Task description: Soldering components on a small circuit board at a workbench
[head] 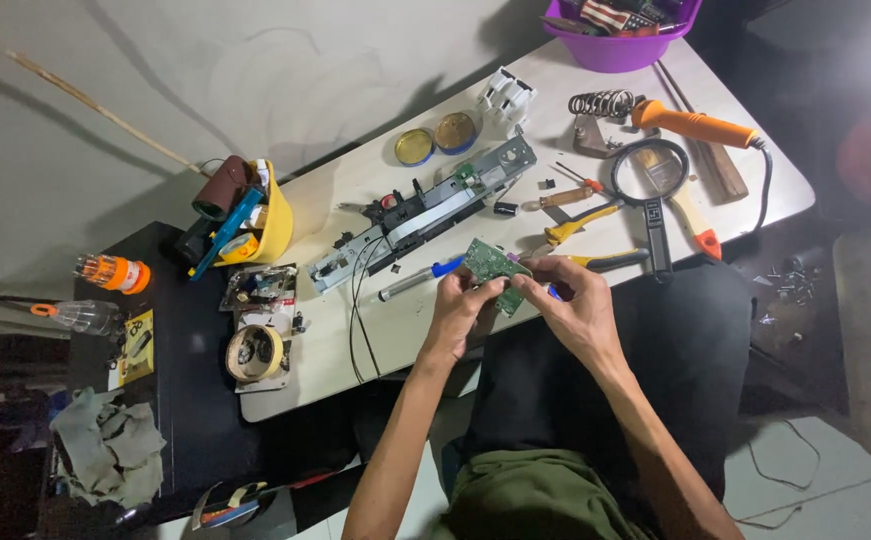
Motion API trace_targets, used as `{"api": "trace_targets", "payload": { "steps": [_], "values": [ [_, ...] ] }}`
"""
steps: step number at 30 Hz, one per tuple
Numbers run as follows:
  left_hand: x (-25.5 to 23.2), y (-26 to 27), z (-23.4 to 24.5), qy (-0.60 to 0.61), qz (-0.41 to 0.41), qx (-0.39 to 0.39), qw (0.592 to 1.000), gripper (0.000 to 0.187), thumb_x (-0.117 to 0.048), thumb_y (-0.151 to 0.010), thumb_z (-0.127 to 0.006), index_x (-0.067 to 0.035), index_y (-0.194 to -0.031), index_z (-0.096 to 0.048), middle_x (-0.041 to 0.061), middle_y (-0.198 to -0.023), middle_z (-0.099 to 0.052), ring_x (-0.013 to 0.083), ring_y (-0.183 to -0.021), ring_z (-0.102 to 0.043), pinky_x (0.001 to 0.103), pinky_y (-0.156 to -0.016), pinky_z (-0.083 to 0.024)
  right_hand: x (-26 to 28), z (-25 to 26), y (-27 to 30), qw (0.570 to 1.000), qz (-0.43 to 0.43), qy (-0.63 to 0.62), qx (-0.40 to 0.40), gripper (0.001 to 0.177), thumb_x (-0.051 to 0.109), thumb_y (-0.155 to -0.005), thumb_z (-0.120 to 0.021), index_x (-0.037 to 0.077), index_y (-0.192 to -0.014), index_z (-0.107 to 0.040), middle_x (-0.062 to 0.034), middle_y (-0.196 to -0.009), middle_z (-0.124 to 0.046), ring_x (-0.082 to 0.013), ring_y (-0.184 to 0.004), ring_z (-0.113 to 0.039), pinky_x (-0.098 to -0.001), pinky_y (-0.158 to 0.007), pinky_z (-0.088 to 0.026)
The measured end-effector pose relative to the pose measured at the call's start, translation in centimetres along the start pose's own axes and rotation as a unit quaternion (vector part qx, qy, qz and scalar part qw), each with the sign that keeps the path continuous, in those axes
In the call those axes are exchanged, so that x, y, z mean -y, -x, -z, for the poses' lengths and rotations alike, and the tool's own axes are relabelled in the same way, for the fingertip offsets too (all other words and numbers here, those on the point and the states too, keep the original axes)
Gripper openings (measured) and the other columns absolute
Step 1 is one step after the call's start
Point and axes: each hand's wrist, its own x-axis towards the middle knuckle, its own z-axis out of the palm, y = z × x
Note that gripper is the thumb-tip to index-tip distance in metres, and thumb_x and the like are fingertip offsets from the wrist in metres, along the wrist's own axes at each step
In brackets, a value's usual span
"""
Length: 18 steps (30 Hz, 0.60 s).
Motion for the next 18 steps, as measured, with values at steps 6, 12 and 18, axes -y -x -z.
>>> {"api": "trace_targets", "payload": {
  "steps": [6,12,18],
  "values": [
    [-1.2,-0.1,0.1,0.091,0.051,-0.015,0.994,0.037,-0.006,-0.067,-0.092,-0.006,-0.085,-0.061,0.001,-0.070,-0.054,0.0107,-0.061,-0.059,0.024,-0.052,-0.050,0.8,1.1,0.1,0.999,0.050,0.009,0.019,0.030,0.025,-0.088,-0.083,0.008,-0.112,-0.078,-0.0140,-0.096,-0.079,-0.0259,-0.093,-0.075,-0.0411,-0.084,-0.058],
    [-1.3,-1.5,3.1,0.067,0.110,0.033,0.991,0.031,-0.019,-0.072,-0.090,-0.011,-0.086,-0.064,0.000,-0.069,-0.056,0.0093,-0.055,-0.057,0.017,-0.045,-0.047,-0.5,2.8,-0.6,0.966,0.171,0.191,-0.026,0.024,0.013,-0.088,-0.079,0.016,-0.112,-0.078,-0.0097,-0.099,-0.075,-0.0318,-0.094,-0.074,-0.0420,-0.081,-0.059],
    [-3.1,-1.1,2.2,0.053,0.104,0.021,0.993,0.033,-0.012,-0.071,-0.090,-0.011,-0.080,-0.058,-0.002,-0.069,-0.052,0.0091,-0.061,-0.059,0.019,-0.056,-0.051,0.4,4.6,-0.8,0.930,0.113,0.350,-0.004,0.029,0.025,-0.094,-0.070,0.019,-0.122,-0.070,-0.0050,-0.122,-0.064,-0.0362,-0.094,-0.074,-0.0516,-0.080,-0.061]
  ]
}}
